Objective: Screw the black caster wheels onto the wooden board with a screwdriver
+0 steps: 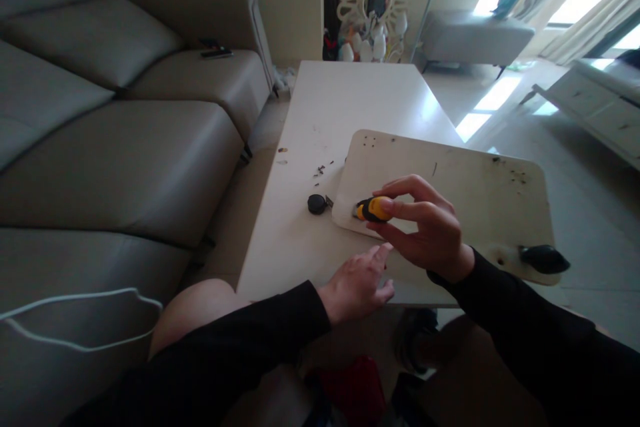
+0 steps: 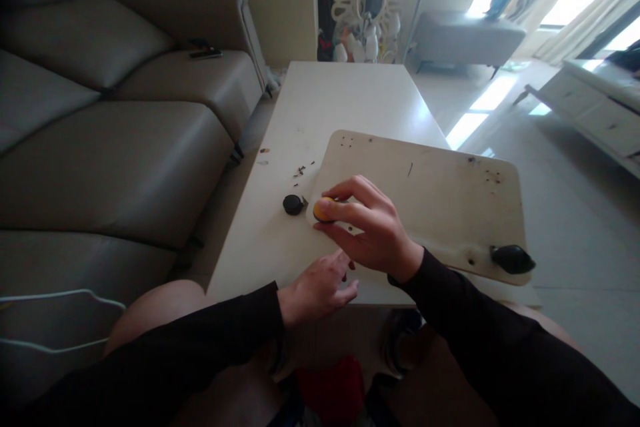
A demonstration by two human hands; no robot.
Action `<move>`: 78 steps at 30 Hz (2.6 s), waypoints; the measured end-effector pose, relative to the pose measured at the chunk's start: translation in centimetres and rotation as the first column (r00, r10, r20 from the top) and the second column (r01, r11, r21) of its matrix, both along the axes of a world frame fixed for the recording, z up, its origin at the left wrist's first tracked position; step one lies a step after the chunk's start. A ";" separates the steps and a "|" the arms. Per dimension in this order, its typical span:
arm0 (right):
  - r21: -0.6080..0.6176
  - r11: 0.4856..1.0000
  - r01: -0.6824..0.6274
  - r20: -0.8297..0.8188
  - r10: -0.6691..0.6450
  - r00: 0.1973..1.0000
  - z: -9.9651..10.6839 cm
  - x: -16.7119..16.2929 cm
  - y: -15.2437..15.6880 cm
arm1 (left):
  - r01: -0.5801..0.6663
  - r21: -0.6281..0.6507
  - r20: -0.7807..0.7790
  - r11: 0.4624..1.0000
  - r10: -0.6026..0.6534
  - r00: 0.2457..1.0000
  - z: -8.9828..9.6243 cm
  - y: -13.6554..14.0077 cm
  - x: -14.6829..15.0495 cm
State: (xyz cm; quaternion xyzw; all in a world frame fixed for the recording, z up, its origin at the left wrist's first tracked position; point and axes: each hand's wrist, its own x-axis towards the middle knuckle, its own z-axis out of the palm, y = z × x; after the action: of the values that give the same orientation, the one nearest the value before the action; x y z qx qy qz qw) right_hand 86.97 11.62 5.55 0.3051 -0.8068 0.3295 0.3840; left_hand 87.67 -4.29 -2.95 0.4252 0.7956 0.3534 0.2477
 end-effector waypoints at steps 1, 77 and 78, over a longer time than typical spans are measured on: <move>0.003 1.000 0.016 -0.024 -0.016 1.000 0.0 0.0 0.0 | 0.002 -0.012 -0.003 1.000 -0.002 1.000 0.0 0.0 0.0; -0.445 0.873 0.200 -0.285 -0.350 0.893 2.3 -2.2 4.4 | 0.038 0.026 0.042 0.999 -0.039 0.998 0.2 -0.2 -0.3; -0.478 0.855 0.202 -0.302 -0.376 0.876 2.8 -2.6 5.7 | 0.015 0.027 0.066 1.000 -0.017 0.998 0.1 -0.2 -0.2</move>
State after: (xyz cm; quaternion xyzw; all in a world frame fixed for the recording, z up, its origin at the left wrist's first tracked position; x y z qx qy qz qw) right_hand 84.39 17.34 8.39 0.1435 -0.6592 0.3707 0.6383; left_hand 87.43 -4.47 -2.86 0.4228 0.7787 0.3757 0.2714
